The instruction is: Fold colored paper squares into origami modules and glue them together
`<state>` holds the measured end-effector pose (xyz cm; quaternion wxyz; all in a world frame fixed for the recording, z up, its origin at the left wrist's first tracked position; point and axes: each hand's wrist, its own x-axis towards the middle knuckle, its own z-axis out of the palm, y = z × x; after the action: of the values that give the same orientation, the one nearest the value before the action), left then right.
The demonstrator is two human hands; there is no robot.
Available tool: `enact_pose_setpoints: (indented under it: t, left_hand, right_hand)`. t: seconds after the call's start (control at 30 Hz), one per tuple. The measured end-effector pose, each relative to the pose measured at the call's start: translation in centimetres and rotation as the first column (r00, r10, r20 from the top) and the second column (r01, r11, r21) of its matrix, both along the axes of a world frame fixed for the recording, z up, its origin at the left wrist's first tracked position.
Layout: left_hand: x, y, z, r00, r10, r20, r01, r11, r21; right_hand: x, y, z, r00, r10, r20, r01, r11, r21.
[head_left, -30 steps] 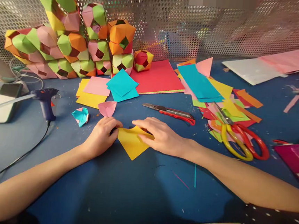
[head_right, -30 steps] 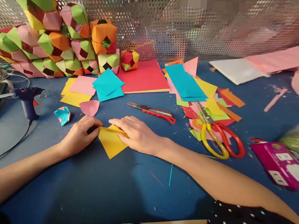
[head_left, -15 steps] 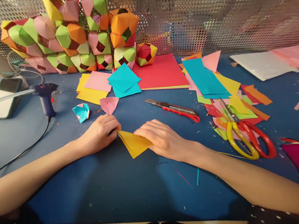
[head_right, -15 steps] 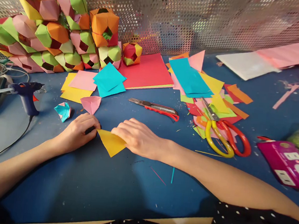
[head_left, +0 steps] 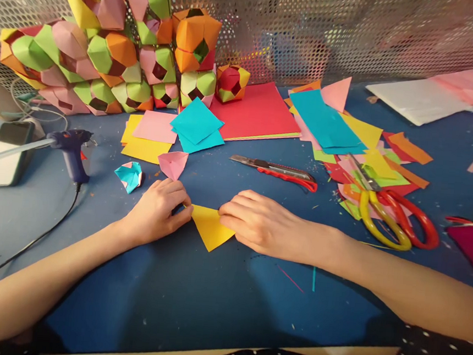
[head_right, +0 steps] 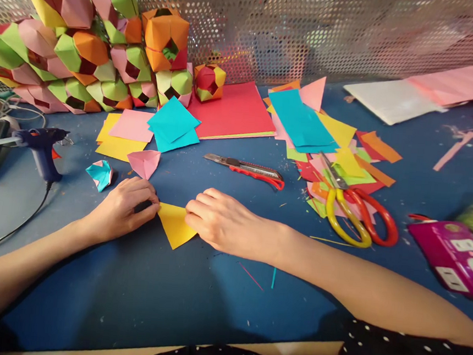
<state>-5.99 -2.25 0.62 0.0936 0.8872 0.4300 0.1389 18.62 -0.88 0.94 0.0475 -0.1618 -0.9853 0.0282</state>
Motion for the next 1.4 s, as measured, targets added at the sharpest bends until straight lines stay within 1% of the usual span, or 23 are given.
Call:
enact_pose_setpoints:
  t: [0.17,0.27,0.37,0.47,0.57,0.63,0.8,0.9,0.97,1.03,1.1,1.2,1.27,1.33,1.4]
  left_hand:
    - [0.4,-0.2,-0.5,0.998,0.037,-0.049,-0.034,0.997,0.065]
    - [0.4,-0.3,-0.6,0.998,0.039,-0.047,-0.034,0.995,0.093]
    - [0.4,-0.4,-0.6,0.999,0.017,-0.031,-0.013,0.993,0.113]
    - [0.5,-0.5,-0.7,0.998,-0.054,-0.012,0.055,0.987,0.149]
    - [0.5,-0.5,-1.0,0.984,-0.176,-0.005,0.174,0.965,0.195]
    - [0.5,-0.5,-1.1,0.972,-0.232,-0.024,0.232,0.951,0.204]
    - [0.6,-0.9,-1.1,0.961,-0.272,-0.043,0.274,0.934,0.229]
    - [1.0,-1.5,-0.8,0.933,-0.357,-0.043,0.356,0.901,0.247]
    - [1.5,-1.9,-0.7,0.922,-0.384,-0.043,0.383,0.892,0.239]
    - [2.0,-2.3,-0.7,0.927,-0.373,-0.038,0.372,0.902,0.22]
    - [2.4,-2.6,-0.9,0.937,-0.346,-0.043,0.347,0.915,0.207]
    - [2.8,-2.9,-1.1,0.951,-0.304,-0.061,0.31,0.926,0.218]
    - [3.0,-3.1,-1.3,0.956,-0.285,-0.075,0.294,0.928,0.227]
    - [3.1,-3.2,-1.3,0.957,-0.275,-0.096,0.29,0.926,0.242]
    - [3.1,-3.4,-1.2,0.955,-0.268,-0.124,0.292,0.92,0.26]
  right_hand:
    - [0.5,0.0,0.9,0.999,0.012,0.031,-0.011,1.0,-0.024]
    - [0.7,0.0,1.4,0.998,-0.009,0.066,0.012,0.999,-0.031]
    - [0.8,0.1,1.9,0.994,-0.044,0.105,0.046,0.999,-0.015]
    - [1.0,0.3,2.1,0.989,-0.077,0.122,0.077,0.997,0.008]
    - [1.3,0.4,2.1,0.988,-0.084,0.132,0.083,0.996,0.012]
    - [1.5,0.4,2.1,0.987,-0.082,0.142,0.082,0.997,0.004]
    - [1.9,0.4,2.1,0.986,-0.082,0.144,0.083,0.997,-0.002]
    - [1.9,0.4,2.3,0.985,-0.08,0.154,0.08,0.997,0.006]
    - [1.9,0.3,2.5,0.983,-0.083,0.163,0.082,0.997,0.013]
    - [1.7,0.0,2.5,0.984,-0.101,0.149,0.097,0.995,0.031]
    - [1.3,-0.3,2.2,0.983,-0.146,0.109,0.141,0.988,0.056]
    - [0.5,-0.8,1.1,0.97,-0.243,0.012,0.24,0.962,0.13]
    - [-0.1,-1.1,0.4,0.958,-0.283,-0.036,0.284,0.939,0.193]
    - [-0.5,-1.2,-0.1,0.957,-0.286,-0.047,0.289,0.929,0.231]
    - [-0.9,-1.4,-0.3,0.968,-0.248,-0.036,0.249,0.94,0.233]
